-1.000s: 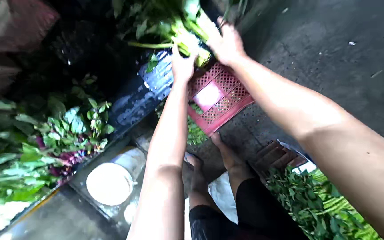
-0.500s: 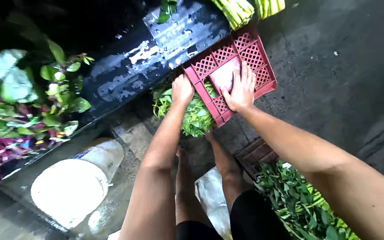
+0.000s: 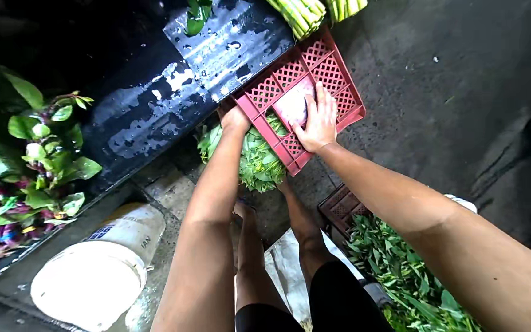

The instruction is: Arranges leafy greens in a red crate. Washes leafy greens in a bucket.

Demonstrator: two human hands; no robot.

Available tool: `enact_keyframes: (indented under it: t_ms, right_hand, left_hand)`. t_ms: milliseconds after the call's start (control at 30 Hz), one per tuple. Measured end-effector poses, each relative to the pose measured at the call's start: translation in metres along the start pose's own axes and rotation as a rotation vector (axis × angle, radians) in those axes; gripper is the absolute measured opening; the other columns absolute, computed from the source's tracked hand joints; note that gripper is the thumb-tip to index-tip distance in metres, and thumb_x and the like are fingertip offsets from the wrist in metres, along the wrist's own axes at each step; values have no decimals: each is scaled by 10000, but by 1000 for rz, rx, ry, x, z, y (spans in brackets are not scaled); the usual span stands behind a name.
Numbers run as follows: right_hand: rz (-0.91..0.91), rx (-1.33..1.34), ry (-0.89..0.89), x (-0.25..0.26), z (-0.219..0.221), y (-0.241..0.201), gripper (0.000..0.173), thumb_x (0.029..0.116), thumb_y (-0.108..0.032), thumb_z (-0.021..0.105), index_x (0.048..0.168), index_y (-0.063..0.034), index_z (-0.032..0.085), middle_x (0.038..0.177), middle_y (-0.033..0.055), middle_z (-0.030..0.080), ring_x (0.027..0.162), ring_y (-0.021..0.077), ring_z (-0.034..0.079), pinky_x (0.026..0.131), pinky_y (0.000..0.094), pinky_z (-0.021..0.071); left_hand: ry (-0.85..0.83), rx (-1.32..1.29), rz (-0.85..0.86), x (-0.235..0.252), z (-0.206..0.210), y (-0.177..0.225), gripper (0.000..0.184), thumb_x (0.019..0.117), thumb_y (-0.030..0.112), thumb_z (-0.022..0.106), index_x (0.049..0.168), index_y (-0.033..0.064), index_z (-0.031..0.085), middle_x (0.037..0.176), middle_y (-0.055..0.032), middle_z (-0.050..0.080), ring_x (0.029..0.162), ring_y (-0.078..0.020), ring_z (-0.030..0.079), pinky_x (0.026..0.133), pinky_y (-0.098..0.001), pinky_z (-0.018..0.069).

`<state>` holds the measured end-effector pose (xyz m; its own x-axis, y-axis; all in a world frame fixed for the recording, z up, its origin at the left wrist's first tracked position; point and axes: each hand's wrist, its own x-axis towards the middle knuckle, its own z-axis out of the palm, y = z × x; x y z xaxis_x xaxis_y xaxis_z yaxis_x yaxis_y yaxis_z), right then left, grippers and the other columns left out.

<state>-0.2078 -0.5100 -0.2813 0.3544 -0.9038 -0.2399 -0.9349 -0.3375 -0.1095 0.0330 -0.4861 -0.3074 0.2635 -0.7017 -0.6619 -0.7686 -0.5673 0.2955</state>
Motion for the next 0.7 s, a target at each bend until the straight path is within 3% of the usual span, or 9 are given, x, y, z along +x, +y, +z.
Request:
enact_keyframes:
  t_ms: [100,133,200,333,433,533,600,667,700]
  right_hand:
    - [-1,0,-6,1,-2,0,895,899,-699,445,1597,-145,357,1730,134,136,1592,336,134,1272,565,113]
    - [0,5,-7,1,-2,0,896,901,-703,444,1596,-145,359,1729,133,139,1591,339,137,1272,569,114]
    - [3,16,-7,1,-2,0,895,898,-697,454,1603,-155,354,1727,132,152,1589,346,142,1265,591,128]
    - [-7,16,-4,2,0,1,879,911,-689,434,1594,-140,362,1721,155,155,1587,363,139,1260,594,128]
    - [-22,157,-75,-2,-36,-13,992,841,-620,613,1605,-68,304,1714,189,152,1588,378,119,1264,606,120]
    - [-383,252,-254,-37,-145,-63,1218,738,-691,736,1618,-9,242,1696,229,185,1576,395,167,1270,604,173]
    - [-672,187,-370,-60,-207,-87,1237,629,-671,857,1588,-71,357,1657,202,313,1539,395,271,1230,608,247]
    - [-759,35,-509,-69,-237,-84,1085,670,-497,921,1569,-152,420,1583,171,445,1462,386,414,1184,595,342]
    - [-741,7,-522,-63,-237,-69,899,717,-336,917,1495,-135,513,1424,186,589,1306,399,570,1066,604,463]
  left_hand:
    - [-40,-9,-4,-15,-13,-17,581,934,511,631,1324,81,631,1287,-197,676,1205,-398,646,942,-668,514]
    - [-56,-38,-17,-23,-13,-31,605,908,544,659,1310,91,644,1228,-189,702,1155,-392,672,926,-667,523]
    - [6,-100,-42,-49,-5,-72,627,838,531,725,1318,134,657,1190,-167,719,1142,-374,677,958,-646,522]
    - [126,-133,-41,-147,8,-157,610,837,453,801,1305,103,626,1231,-183,683,1152,-388,659,968,-648,521]
    - [153,22,14,-229,-14,-175,587,797,433,802,1263,102,671,1200,-154,705,1142,-363,667,982,-595,524]
    - [219,134,214,-288,-49,-145,588,746,404,824,1233,98,703,1120,-149,724,1038,-368,699,898,-569,554]
    - [256,111,372,-299,-70,-96,564,734,391,850,1193,92,717,1064,-157,726,976,-368,708,836,-566,567]
    - [345,49,535,-285,-81,-37,543,760,430,830,1187,115,717,1062,-126,727,962,-330,711,801,-535,575]
    - [371,23,587,-271,-88,-10,587,790,478,817,1248,127,705,1151,-114,723,1029,-314,704,844,-535,568]
